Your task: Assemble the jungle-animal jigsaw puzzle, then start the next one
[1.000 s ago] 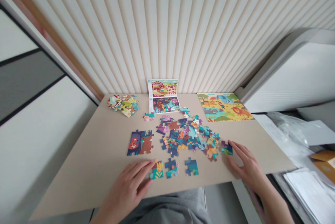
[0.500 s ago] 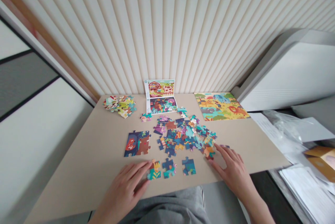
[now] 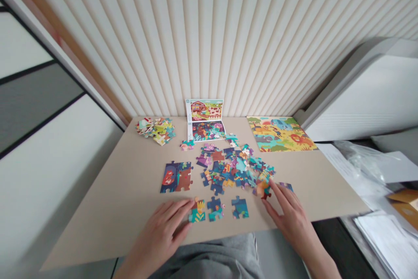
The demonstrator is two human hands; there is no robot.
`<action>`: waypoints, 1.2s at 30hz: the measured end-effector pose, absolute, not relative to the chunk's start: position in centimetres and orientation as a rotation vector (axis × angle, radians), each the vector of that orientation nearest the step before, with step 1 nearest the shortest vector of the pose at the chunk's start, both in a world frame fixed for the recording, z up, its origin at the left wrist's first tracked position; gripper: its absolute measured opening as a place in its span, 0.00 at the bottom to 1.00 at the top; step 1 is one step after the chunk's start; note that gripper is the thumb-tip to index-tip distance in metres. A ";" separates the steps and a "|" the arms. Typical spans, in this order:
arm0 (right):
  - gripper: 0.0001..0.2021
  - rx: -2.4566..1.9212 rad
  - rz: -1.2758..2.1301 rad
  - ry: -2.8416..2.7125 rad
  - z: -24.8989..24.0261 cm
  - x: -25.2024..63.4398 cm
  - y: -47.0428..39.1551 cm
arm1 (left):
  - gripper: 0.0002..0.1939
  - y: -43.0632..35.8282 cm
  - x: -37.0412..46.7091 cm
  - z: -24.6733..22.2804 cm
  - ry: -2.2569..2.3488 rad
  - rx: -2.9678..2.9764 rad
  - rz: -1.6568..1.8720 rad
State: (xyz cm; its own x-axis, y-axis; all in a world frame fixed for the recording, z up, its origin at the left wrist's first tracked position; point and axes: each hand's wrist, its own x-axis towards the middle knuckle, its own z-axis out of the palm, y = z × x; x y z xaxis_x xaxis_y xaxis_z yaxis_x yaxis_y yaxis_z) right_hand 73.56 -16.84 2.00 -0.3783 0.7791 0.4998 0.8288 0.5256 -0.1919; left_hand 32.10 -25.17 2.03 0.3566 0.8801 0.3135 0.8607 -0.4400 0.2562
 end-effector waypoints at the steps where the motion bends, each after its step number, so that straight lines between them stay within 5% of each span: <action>1: 0.35 -1.267 -0.086 -2.217 2.4 72.9 -16.9 | 0.27 -25.2 32.1 2.1 1.635 2.535 0.639; 18: 0.33 -0.515 0.338 -2.515 6.5 58.6 -16.5 | 0.32 -25.8 33.9 4.4 1.629 2.125 1.026; 36: 0.21 -0.732 0.724 -2.096 5.3 56.3 -17.8 | 0.23 -26.0 34.0 4.6 1.762 1.903 1.211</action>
